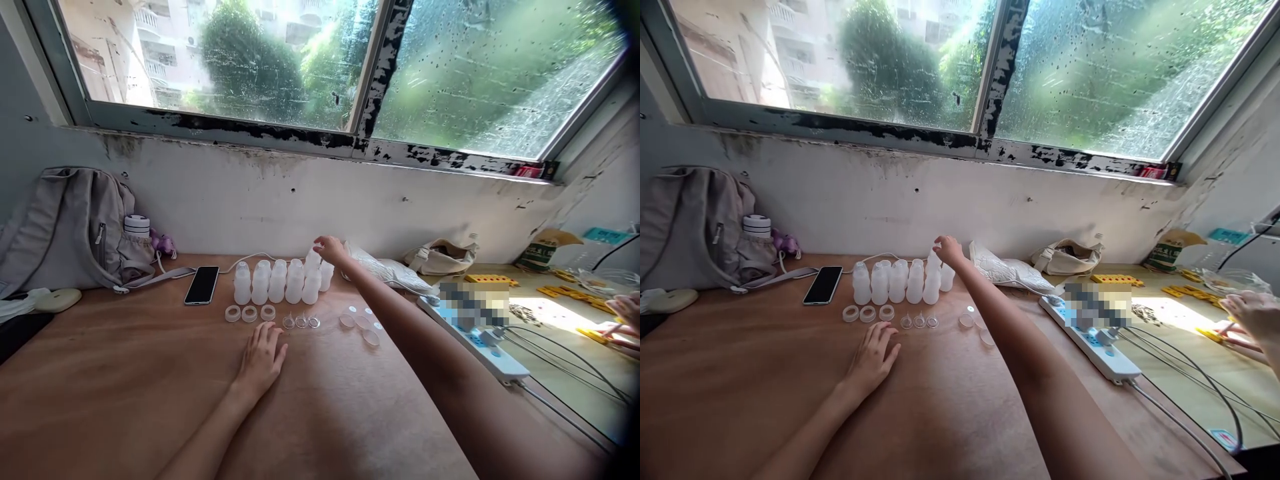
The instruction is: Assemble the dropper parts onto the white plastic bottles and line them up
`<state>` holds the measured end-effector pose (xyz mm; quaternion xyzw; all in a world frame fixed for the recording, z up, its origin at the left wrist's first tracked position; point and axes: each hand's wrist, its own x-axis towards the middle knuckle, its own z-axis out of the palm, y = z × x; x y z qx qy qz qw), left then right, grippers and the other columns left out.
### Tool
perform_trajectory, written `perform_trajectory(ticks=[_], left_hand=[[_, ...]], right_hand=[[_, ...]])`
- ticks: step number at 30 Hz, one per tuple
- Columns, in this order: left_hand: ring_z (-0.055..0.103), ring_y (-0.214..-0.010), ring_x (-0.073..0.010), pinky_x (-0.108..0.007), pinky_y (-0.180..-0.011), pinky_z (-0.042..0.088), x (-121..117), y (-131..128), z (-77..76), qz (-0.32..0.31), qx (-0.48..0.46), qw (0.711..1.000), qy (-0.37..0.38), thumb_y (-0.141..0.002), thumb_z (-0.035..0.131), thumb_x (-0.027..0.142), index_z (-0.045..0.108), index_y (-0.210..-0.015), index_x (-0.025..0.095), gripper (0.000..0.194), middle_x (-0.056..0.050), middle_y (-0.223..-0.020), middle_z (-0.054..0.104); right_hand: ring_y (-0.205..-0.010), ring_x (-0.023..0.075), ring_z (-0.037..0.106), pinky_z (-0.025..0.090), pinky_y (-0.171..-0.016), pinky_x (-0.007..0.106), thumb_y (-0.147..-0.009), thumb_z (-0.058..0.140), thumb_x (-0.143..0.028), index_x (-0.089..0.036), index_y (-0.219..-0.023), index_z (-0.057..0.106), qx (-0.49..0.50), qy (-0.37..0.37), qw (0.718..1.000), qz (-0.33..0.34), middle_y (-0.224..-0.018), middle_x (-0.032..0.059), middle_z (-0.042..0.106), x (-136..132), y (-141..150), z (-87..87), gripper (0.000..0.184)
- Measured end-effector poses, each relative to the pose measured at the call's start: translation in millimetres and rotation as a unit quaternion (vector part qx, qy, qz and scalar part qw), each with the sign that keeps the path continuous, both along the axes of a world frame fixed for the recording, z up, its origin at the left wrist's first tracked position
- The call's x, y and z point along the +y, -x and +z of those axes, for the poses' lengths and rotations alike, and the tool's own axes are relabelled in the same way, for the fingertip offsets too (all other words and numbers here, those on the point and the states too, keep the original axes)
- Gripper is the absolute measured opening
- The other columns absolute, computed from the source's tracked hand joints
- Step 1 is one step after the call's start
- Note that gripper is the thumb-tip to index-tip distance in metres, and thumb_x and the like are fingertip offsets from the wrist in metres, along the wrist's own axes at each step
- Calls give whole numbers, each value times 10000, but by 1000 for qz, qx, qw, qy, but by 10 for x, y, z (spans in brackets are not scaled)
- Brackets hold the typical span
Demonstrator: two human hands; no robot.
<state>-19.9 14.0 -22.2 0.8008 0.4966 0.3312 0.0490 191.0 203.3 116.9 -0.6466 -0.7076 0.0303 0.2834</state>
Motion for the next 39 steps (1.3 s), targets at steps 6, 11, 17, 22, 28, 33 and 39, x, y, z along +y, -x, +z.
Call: perform_trajectory(ticks=[6,11,17,22,28,33,39], left_hand=[[389,-1107,-245,-408,-878,367,41,26,-32,32,29,999,7,-800,423,265,505,-1007,199,233,-90,-1124,479],[405,-1091,-245,-407,-875,362,46,27,-32,52,47,997,17,-802,414,261,510,-1011,192,240,-94,-1130,488],[404,-1091,-247,-402,-886,352,47,32,-62,57,60,996,25,-801,421,261,513,-1013,182,244,-100,-1127,495],[405,-1085,-248,-407,-889,342,55,30,-92,61,70,995,26,-804,417,265,504,-1040,179,267,-99,-1124,501],[410,-1079,-247,-401,-885,337,57,21,-100,56,91,994,27,-814,392,267,494,-1075,171,296,-104,-1126,503],[464,-988,-234,-375,-840,363,47,9,-99,70,100,992,28,-809,393,279,502,-1072,174,303,-93,-1053,532],[513,-839,-215,-330,-748,408,124,-7,-99,89,118,989,18,-807,381,258,490,-1109,138,343,-84,-898,564]], right_hand=[[-814,199,541,400,-706,315,-659,595,-213,-173,-853,627,-44,79,996,-8,-827,64,615,71,77,-105,201],[-786,180,552,405,-677,281,-663,576,-220,-171,-868,626,-58,98,993,0,-846,62,626,79,63,-110,217],[-809,187,548,407,-650,266,-678,545,-215,-170,-911,619,-50,58,997,17,-855,67,639,35,5,-149,249],[-831,180,539,393,-702,275,-727,424,-135,-164,-876,608,-27,-54,998,1,-870,65,628,-185,-66,-178,238],[-686,169,547,406,-641,278,-739,350,-123,-155,-758,584,66,-155,986,-3,-753,70,612,-848,-212,-686,237],[-731,162,568,435,-664,270,-686,419,-113,-185,-877,577,74,-73,991,83,-848,48,614,-1302,-184,-1347,258],[-791,188,549,430,-725,319,-746,432,-181,-176,-873,525,87,-37,990,101,-855,70,584,-1430,-92,-1581,158]])
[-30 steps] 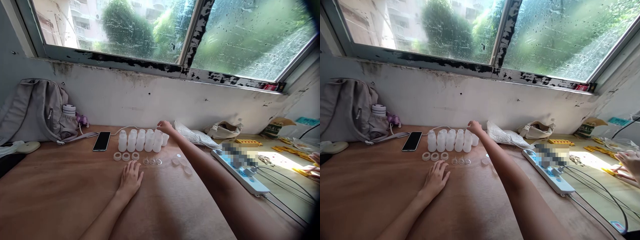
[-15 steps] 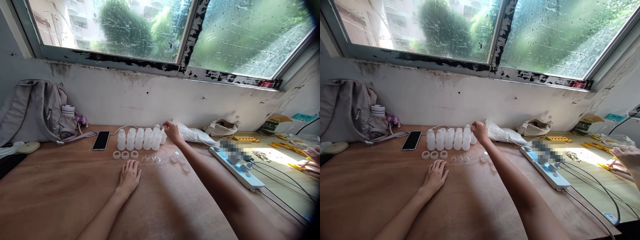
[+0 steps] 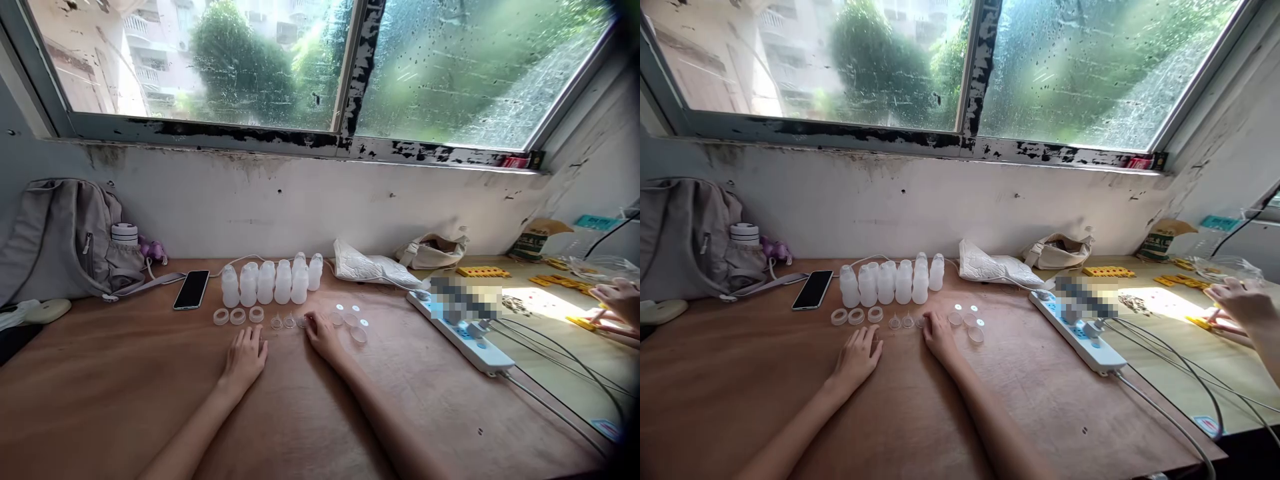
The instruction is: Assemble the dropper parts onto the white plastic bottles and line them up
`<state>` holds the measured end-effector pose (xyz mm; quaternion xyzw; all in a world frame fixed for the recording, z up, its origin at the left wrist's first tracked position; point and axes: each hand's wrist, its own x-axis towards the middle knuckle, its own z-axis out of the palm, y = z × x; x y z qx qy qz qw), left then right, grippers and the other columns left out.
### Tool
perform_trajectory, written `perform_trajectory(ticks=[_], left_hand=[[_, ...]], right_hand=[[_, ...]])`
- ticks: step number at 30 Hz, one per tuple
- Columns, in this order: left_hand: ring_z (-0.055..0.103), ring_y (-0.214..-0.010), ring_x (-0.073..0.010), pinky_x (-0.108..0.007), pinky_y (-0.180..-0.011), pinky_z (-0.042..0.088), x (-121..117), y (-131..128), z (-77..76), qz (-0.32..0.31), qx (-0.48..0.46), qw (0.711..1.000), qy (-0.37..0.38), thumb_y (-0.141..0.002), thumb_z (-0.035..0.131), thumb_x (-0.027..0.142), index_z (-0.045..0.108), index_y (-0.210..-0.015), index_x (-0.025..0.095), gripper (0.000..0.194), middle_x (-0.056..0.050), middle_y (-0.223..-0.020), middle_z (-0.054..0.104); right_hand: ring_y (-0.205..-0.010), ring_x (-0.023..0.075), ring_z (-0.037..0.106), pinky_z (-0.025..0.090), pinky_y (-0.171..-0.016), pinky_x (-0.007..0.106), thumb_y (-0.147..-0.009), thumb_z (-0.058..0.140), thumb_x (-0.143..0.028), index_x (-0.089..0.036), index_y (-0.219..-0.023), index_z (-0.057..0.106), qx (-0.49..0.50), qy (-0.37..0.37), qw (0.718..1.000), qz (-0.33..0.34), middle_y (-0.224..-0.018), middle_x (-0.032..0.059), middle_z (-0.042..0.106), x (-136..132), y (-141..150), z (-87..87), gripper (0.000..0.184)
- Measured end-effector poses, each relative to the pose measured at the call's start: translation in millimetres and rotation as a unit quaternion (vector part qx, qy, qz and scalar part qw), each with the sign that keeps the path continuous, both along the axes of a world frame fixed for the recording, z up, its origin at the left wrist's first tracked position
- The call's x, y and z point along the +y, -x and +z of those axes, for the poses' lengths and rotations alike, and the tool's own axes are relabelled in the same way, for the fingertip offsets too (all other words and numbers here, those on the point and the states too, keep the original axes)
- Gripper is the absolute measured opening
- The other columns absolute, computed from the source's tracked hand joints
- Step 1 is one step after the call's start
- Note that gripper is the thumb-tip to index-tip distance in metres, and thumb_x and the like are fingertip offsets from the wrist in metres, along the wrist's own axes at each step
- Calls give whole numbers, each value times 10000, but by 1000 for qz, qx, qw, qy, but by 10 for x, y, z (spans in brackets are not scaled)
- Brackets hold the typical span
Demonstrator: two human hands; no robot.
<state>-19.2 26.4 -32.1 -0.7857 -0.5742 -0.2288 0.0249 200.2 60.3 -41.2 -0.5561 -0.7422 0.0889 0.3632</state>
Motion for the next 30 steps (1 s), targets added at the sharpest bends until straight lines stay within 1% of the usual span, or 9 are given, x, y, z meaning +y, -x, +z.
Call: perform_trajectory(ticks=[5,7,11,13,18,21,24,26,30], left_hand=[[526,-817,-216,-318,-732,421,195,-14,0,24,42,999,-22,-817,358,219,398,-1228,138,421,-76,-860,575],[529,-815,-218,-308,-708,430,260,-18,1,45,54,997,-26,-820,365,228,440,-1186,151,382,-74,-859,569],[535,-791,-192,-271,-620,446,302,-2,18,65,48,996,-26,-827,374,265,525,-1000,180,245,-66,-920,514],[533,-800,-177,-263,-619,452,286,2,37,54,18,998,-38,-825,391,275,524,-933,187,193,-60,-955,475],[485,-985,-192,-323,-840,418,169,-91,93,-14,-151,983,-106,-812,441,261,506,-828,190,98,-67,-1017,416],[507,-956,-185,-317,-798,442,63,-193,105,-50,-228,970,-69,-805,460,281,493,-848,203,95,-58,-1014,450],[546,-831,-152,-293,-724,462,-25,-267,100,-64,-267,962,-17,-792,483,286,439,-1008,212,232,-47,-991,507],[554,-787,-139,-276,-692,465,-61,-290,100,-73,-280,957,19,-779,503,293,389,-1092,218,341,-39,-973,541],[547,-865,-147,-276,-730,457,-93,-296,131,-112,-273,955,44,-768,518,287,362,-1164,228,430,-48,-1056,534]], right_hand=[[-741,164,550,448,-672,287,-729,430,-147,-184,-852,477,76,-2,997,18,-809,47,570,-55,-28,25,137],[-755,164,551,449,-672,285,-722,426,-135,-185,-863,480,90,-10,996,17,-811,47,573,-81,-32,35,159],[-761,171,544,442,-681,299,-716,406,-112,-185,-883,501,94,-48,994,4,-797,52,576,-124,4,74,205],[-768,176,538,436,-687,307,-718,402,-108,-189,-897,510,93,-58,994,6,-801,54,575,-145,32,101,224],[-783,186,525,428,-702,318,-745,411,-122,-205,-942,510,93,-57,994,29,-802,54,567,-201,90,147,236],[-777,184,523,428,-706,321,-751,427,-139,-211,-966,509,108,-52,992,44,-802,52,565,-239,133,160,241],[-757,178,527,432,-698,320,-745,453,-152,-222,-965,517,128,-28,989,68,-789,40,568,-296,196,192,240],[-732,169,534,437,-688,313,-746,467,-169,-222,-964,521,161,-2,984,81,-773,30,573,-341,244,228,230],[-727,153,555,446,-700,306,-738,486,-183,-214,-966,521,254,60,958,116,-785,20,589,-409,318,302,232]])
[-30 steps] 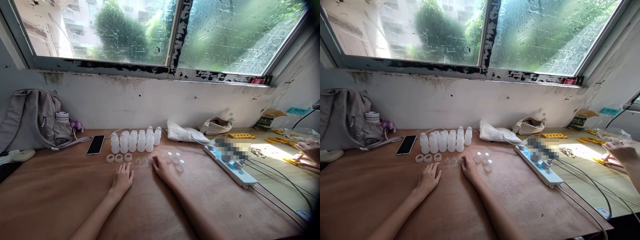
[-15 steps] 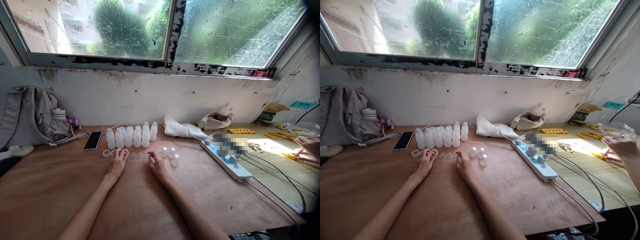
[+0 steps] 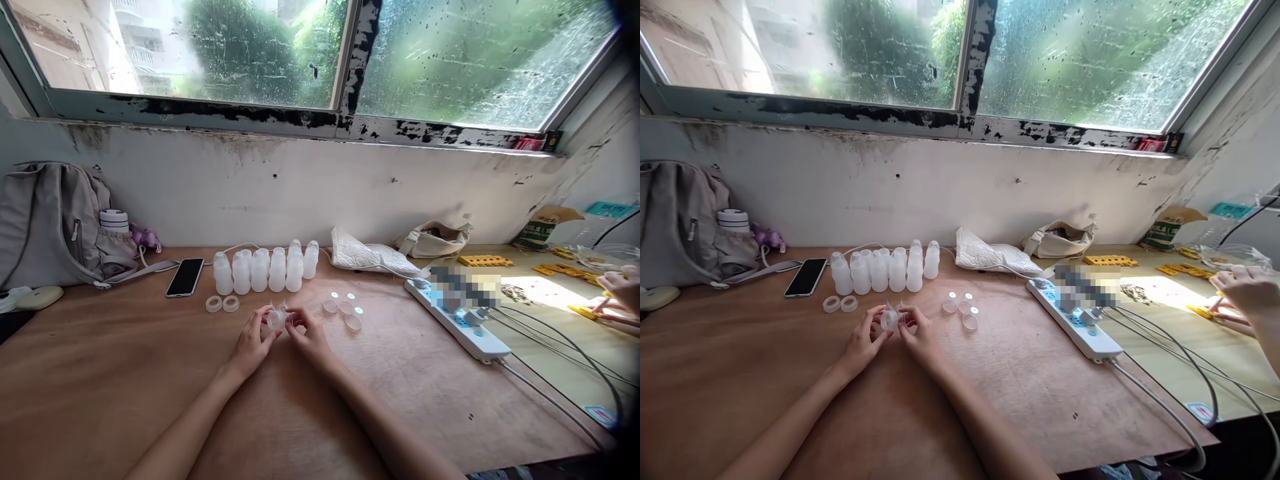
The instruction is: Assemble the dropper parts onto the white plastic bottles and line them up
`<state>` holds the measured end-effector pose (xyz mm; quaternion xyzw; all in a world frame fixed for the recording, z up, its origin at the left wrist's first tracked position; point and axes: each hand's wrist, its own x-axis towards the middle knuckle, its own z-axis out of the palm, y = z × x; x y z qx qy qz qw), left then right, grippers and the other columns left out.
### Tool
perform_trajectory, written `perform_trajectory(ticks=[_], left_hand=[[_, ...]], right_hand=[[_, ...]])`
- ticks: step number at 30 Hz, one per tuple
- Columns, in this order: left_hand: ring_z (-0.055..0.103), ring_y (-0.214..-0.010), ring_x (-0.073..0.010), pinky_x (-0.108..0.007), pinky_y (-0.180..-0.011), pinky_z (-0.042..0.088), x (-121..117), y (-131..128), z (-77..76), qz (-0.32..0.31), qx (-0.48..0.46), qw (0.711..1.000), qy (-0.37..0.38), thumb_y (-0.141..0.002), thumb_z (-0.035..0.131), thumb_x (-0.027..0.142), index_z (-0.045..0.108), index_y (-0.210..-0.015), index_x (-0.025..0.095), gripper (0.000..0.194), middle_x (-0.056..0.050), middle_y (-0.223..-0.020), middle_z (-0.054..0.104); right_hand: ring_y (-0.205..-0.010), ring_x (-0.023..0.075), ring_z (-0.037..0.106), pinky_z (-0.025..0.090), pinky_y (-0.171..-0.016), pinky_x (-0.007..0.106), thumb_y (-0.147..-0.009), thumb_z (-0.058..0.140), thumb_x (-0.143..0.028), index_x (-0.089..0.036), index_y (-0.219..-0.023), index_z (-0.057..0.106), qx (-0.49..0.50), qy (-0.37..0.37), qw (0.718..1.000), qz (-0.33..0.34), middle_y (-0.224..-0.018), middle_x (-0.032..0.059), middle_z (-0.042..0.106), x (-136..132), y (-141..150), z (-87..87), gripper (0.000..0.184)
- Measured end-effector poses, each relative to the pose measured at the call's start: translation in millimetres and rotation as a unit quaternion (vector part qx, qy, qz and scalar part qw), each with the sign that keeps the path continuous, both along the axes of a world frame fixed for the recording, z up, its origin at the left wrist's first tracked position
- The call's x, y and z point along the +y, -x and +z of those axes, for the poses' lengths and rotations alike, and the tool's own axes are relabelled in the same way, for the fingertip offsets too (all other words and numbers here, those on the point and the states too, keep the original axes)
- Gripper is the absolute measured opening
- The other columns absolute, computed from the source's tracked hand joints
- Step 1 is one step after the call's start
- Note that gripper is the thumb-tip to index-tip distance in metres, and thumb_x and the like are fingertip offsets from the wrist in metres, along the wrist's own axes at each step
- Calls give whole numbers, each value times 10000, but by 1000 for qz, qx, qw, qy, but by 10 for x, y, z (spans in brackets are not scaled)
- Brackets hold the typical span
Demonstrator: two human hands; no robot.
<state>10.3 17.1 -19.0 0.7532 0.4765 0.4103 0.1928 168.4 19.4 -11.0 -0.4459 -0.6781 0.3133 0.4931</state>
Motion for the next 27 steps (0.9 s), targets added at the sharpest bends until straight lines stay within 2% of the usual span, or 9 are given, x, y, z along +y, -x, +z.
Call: perform_trajectory(ticks=[3,7,10,15,18,20,24,25,27], left_hand=[[534,-915,-162,-301,-780,445,-16,2,35,-27,2,1000,0,-770,511,270,363,-1191,234,448,-54,-1077,524],[509,-989,-188,-333,-830,428,-39,-2,52,-51,-6,999,14,-768,508,254,411,-1154,243,398,-61,-1111,510],[519,-977,-188,-335,-836,425,-44,-1,37,-49,-18,998,26,-744,542,253,438,-1095,240,366,-48,-1077,535],[563,-880,-175,-323,-795,450,-43,11,34,-36,-37,997,52,-686,604,296,459,-993,219,348,-35,-1006,568],[561,-908,-181,-333,-815,444,-48,13,60,-51,-51,996,47,-684,607,297,448,-1023,212,383,-44,-1005,573],[533,-984,-192,-348,-866,415,-51,12,75,-69,-50,996,29,-701,594,283,432,-1096,220,432,-59,-1071,557],[462,-1081,-209,-371,-929,353,-53,8,91,-70,-9,997,-34,-719,568,244,470,-1120,238,413,-60,-1129,534],[457,-1081,-215,-374,-926,351,-57,8,96,-60,1,997,-43,-713,571,244,487,-1108,237,404,-61,-1122,533],[471,-1053,-225,-374,-899,366,-68,10,114,-43,14,998,-42,-700,578,263,506,-1095,231,403,-68,-1097,534]], right_hand=[[-745,154,564,449,-702,302,-707,495,-153,-202,-959,517,70,54,995,36,-804,21,597,-18,19,25,257],[-765,163,572,449,-686,298,-665,474,-106,-209,-995,491,152,135,974,103,-808,15,621,-29,15,32,345],[-762,159,571,443,-695,296,-661,472,-100,-218,-998,483,190,161,959,132,-795,7,630,-38,16,42,357],[-715,151,554,440,-657,282,-696,570,-240,-206,-895,540,171,143,970,95,-742,6,599,-17,24,49,204],[-667,134,536,438,-612,257,-655,636,-301,-194,-840,568,161,139,975,60,-718,1,565,-4,14,56,224],[-649,124,539,445,-582,247,-657,637,-325,-196,-889,562,186,182,962,85,-759,7,567,-8,3,69,275],[-530,101,534,452,-493,239,-698,591,-361,-175,-897,551,232,294,908,189,-709,5,564,-27,-2,84,276],[-493,94,521,445,-467,230,-692,595,-366,-169,-868,554,229,297,907,192,-662,-6,556,-27,2,78,268],[-431,83,491,417,-413,208,-675,609,-377,-170,-822,552,208,274,924,167,-575,-32,535,-19,12,56,260]])
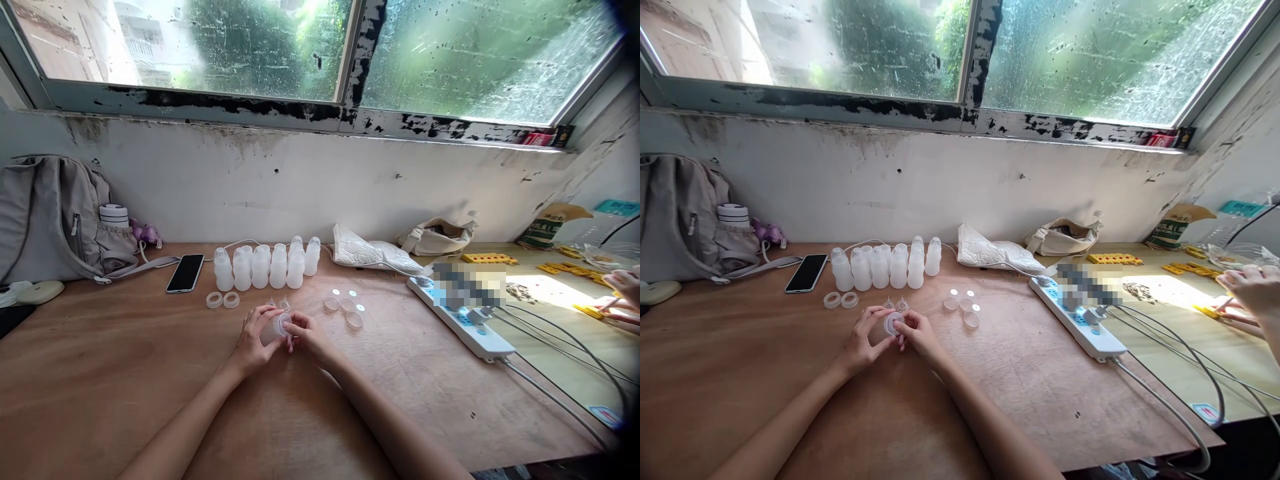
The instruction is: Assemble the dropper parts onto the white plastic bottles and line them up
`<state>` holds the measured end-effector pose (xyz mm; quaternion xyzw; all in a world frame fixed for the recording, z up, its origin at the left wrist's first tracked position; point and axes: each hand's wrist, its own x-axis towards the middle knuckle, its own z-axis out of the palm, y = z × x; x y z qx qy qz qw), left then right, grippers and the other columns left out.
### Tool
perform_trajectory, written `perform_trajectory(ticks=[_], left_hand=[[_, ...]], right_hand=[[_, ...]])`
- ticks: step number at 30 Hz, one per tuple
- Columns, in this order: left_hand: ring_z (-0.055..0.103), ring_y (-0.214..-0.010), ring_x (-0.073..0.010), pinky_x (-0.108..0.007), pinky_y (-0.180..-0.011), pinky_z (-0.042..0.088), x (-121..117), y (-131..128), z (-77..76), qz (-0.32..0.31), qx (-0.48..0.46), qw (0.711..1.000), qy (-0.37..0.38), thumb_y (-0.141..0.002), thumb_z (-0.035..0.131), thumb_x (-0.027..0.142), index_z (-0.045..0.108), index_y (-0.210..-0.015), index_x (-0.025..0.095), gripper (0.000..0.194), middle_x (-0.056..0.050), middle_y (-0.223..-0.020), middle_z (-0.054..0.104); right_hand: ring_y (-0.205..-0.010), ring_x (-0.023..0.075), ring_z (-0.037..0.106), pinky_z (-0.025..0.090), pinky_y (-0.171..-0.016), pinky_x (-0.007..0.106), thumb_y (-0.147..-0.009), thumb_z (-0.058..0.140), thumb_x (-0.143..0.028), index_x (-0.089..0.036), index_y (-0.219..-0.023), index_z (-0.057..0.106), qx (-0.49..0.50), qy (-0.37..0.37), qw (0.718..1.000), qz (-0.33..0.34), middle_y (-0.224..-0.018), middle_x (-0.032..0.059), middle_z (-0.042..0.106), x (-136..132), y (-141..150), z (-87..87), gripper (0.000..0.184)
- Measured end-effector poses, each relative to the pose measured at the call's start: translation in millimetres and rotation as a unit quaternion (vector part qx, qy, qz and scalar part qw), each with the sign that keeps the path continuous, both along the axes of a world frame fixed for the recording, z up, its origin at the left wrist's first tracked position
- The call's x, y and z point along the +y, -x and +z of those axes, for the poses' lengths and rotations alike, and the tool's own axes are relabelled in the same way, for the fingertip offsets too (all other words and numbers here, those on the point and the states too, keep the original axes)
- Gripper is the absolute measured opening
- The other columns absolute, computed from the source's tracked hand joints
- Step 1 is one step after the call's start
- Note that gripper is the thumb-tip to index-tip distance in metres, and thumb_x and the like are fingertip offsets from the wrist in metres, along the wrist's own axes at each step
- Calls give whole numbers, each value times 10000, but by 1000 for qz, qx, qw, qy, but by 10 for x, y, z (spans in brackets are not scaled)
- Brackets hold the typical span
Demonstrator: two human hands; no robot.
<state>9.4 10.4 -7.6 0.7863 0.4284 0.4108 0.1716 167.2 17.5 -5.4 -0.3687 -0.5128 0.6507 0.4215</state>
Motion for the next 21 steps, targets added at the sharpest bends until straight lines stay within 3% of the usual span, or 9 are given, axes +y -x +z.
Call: perform_trajectory(ticks=[5,12,17,21], left_hand=[[559,-806,-177,-344,-797,412,-5,15,27,22,-1,999,48,-771,484,280,542,-1041,206,286,-54,-919,604],[573,-633,-122,-233,-605,456,44,11,-42,47,-45,991,115,-756,469,247,540,-884,176,163,-18,-763,619],[561,-541,-115,-225,-543,433,0,-13,-51,87,-4,989,116,-727,482,245,468,-808,199,94,22,-659,591],[582,-572,-121,-231,-579,438,-29,-6,-64,73,39,992,92,-739,468,231,456,-860,212,122,11,-730,624]], right_hand=[[-397,79,473,393,-363,189,-683,603,-390,-176,-789,533,-76,-78,991,-72,-508,-61,497,22,18,-63,248],[-477,91,532,457,-462,228,-695,598,-346,-175,-854,548,-102,-98,988,-68,-647,-19,570,21,28,-108,238],[-601,115,571,486,-557,256,-739,546,-272,-191,-887,543,-148,-164,973,-69,-745,8,599,0,38,-168,169],[-647,130,583,485,-580,260,-748,524,-238,-196,-876,524,-180,-190,961,-87,-760,15,604,-11,34,-177,134]])
